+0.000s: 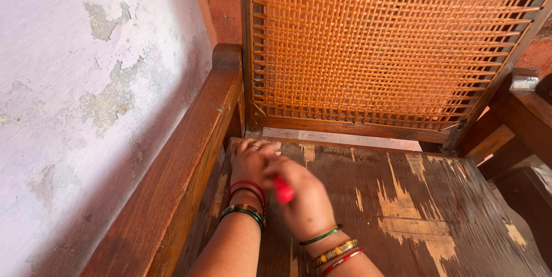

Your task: The person uses a red-handled screwdriver to loosen and remove screws from the frame of a wooden chair with a cane backrest. They work on the left side of the chair, removing screws from the joint between the backrest and the seat frame.

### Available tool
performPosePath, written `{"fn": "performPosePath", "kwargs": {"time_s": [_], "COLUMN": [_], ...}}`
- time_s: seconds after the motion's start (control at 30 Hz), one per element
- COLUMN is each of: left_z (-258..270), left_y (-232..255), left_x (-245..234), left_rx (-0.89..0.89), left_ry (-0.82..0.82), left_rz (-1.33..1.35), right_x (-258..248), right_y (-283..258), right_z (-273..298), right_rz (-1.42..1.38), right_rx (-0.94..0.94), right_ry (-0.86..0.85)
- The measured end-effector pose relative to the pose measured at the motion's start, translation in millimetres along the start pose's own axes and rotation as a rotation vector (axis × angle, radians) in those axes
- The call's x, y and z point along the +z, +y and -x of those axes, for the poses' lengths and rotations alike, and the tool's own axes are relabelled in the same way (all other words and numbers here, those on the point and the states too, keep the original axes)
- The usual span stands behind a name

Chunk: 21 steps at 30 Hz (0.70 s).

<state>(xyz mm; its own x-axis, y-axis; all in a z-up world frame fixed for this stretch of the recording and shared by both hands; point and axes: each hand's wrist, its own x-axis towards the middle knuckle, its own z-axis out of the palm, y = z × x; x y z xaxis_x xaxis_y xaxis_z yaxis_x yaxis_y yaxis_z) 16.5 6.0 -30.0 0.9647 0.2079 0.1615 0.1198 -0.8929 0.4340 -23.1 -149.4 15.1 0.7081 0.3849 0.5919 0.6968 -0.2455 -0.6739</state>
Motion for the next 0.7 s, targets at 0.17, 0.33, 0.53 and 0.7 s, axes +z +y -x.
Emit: {"fn": "performPosePath", "kwargs": {"time_s": [0.17,0.33,0.53,0.7], "left_z": [13.0,15.6,10.3,6.7], "left_y": [12.2,12.0,2.9,-2.6], "left_x": [-13.0,-14.4,-3.5,9.4], "left_rx": [-0.331,-0.273,-0.152,-0.151], "left_ry": [0.158,0.277,0.321,0.295], "left_rz": [0.404,0.427,0.387,0.311], "right_x": [-14.3,-38.3,-31.1,-27.7], "right_y": [25.7,64.6,97.0,120.3], "right_z": [2.6,18.4,28.6,30.4], "right_rz": [-0.413,-0.893,-1.009,-0.944], "right_rx": [0.225,0.429,0.532,0.585], "right_ry": [0.513,0.737,0.724,0.706]}}
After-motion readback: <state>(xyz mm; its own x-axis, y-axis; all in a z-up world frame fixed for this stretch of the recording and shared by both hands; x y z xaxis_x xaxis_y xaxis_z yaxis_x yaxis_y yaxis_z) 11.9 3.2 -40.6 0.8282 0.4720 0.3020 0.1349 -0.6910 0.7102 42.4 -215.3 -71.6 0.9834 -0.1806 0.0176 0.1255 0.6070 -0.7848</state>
